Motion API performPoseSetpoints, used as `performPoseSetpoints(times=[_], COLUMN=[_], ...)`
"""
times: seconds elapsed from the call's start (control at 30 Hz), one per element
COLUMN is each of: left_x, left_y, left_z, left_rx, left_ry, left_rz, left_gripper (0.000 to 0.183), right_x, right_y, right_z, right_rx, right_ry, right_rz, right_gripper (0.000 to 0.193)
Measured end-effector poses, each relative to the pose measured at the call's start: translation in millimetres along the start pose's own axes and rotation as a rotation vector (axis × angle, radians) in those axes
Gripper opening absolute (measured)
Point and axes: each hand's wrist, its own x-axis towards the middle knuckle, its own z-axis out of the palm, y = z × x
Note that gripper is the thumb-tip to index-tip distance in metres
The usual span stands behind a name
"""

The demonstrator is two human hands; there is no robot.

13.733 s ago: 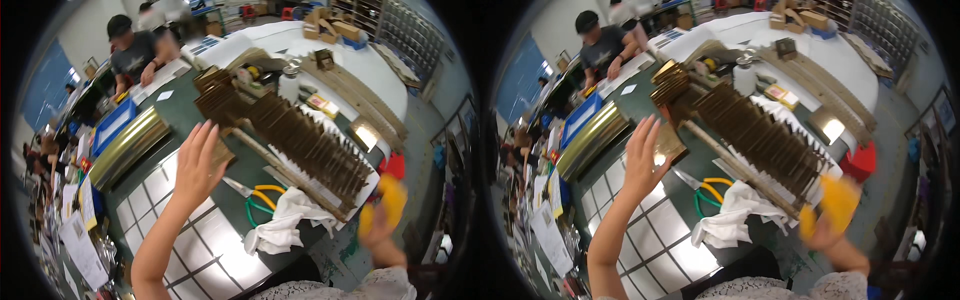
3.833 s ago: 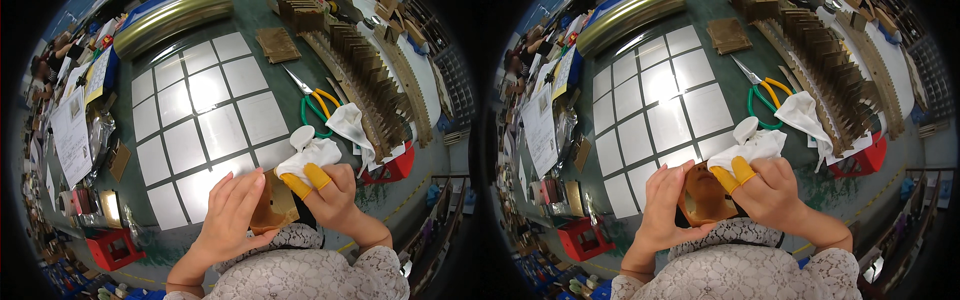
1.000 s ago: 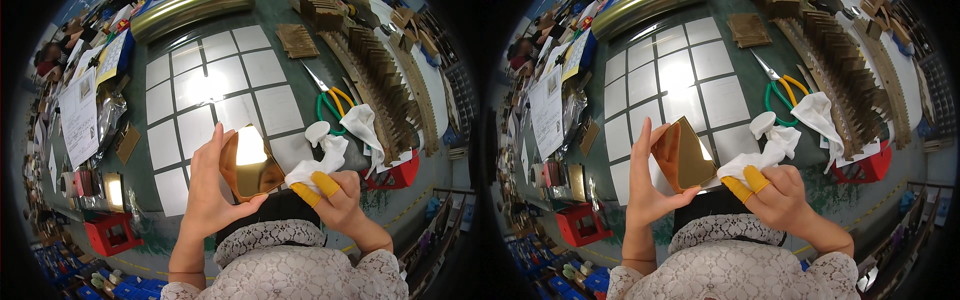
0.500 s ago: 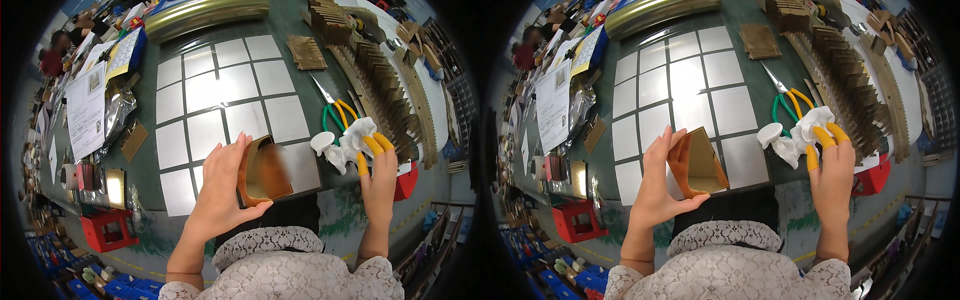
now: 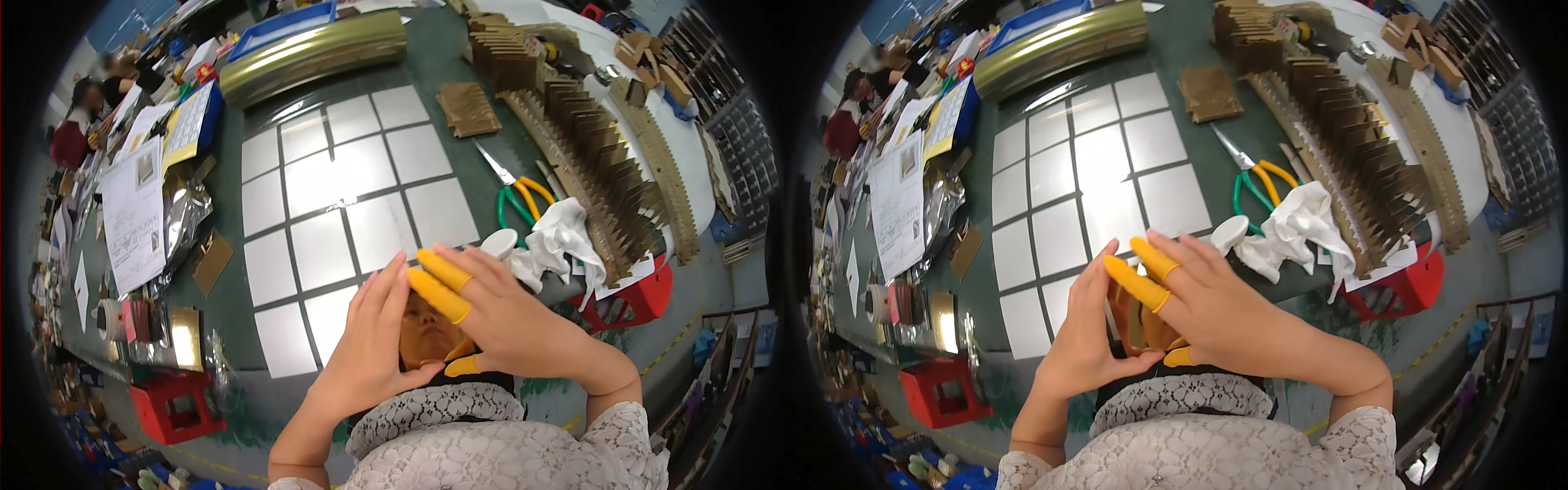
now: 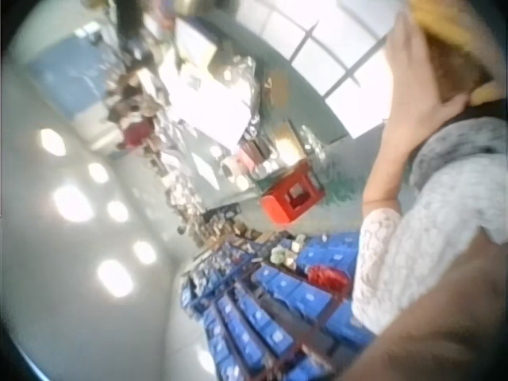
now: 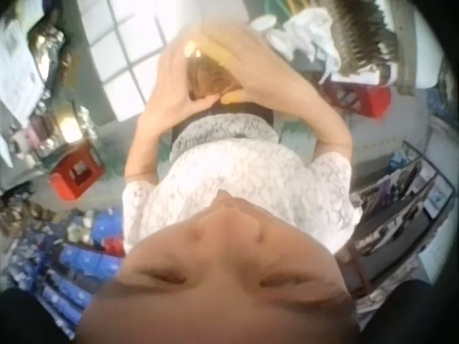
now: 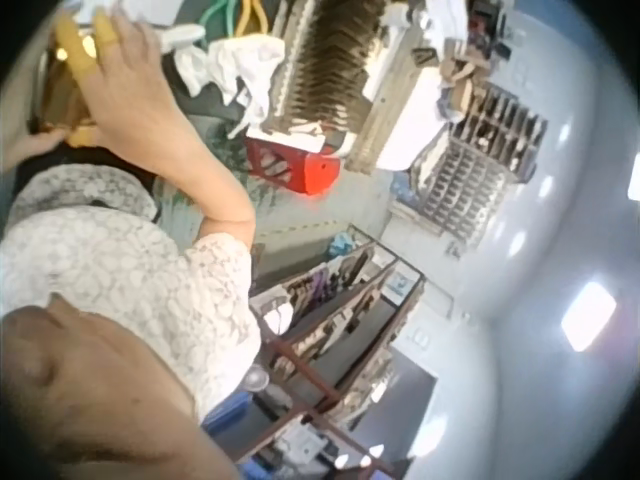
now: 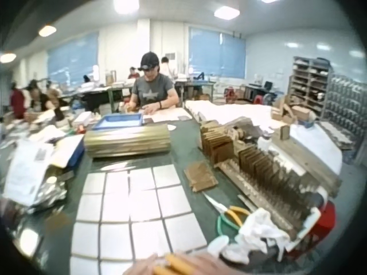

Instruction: The person picks up small square mirrors from a stack, wipes them with a white cloth, and places them into a cardboard holder. They also use scissors to cut a sheet of white material on the table.

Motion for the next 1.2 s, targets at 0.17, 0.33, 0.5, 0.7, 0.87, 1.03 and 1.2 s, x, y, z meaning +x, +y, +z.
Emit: performPoseSetpoints(times=[0.17, 0.33, 0.5, 0.7, 0.87, 1.03, 1.2], left_x=[-5.2, -12.6, -22.9, -41.6, -47.7, -52.4, -50.1], left_y=[-2.2, -11.5, -10.4, -32.7, -37.9, -49.5, -53.6], left_z=[-1.8, 1.4, -17.5, -29.0, -30.5, -33.5, -35.3], left_rx=[-0.081, -0.092, -0.069, -0.146, -0.169, -0.201, -0.224], left_ry=[0.011, 0.033, 0.242, 0.484, 0.508, 0.682, 0.708], left_rz=[-0.003, 0.048, -0.005, 0.035, -0.045, -0.092, -0.138], left_gripper=[0.123, 0.126, 0.134, 0.129, 0.128, 0.119, 0.117], right_x=[4.4, 8.3, 22.3, 61.0, 94.2, 98.9, 98.9], right_y=[3.7, -0.1, -3.6, 81.3, 184.5, 242.1, 253.2], right_z=[6.0, 14.1, -22.6, -97.3, -136.9, -134.4, -125.9], right_rx=[-0.016, -0.073, -0.086, -0.109, -0.117, -0.453, -0.607], right_ry=[-0.018, 0.022, -0.083, 0.619, 0.814, 0.705, 0.534], right_rz=[-0.088, -0.102, 0.111, 0.085, 0.325, 0.658, 0.858], right_gripper=[0.055, 0.057, 0.079, 0.098, 0.092, 0.096, 0.096])
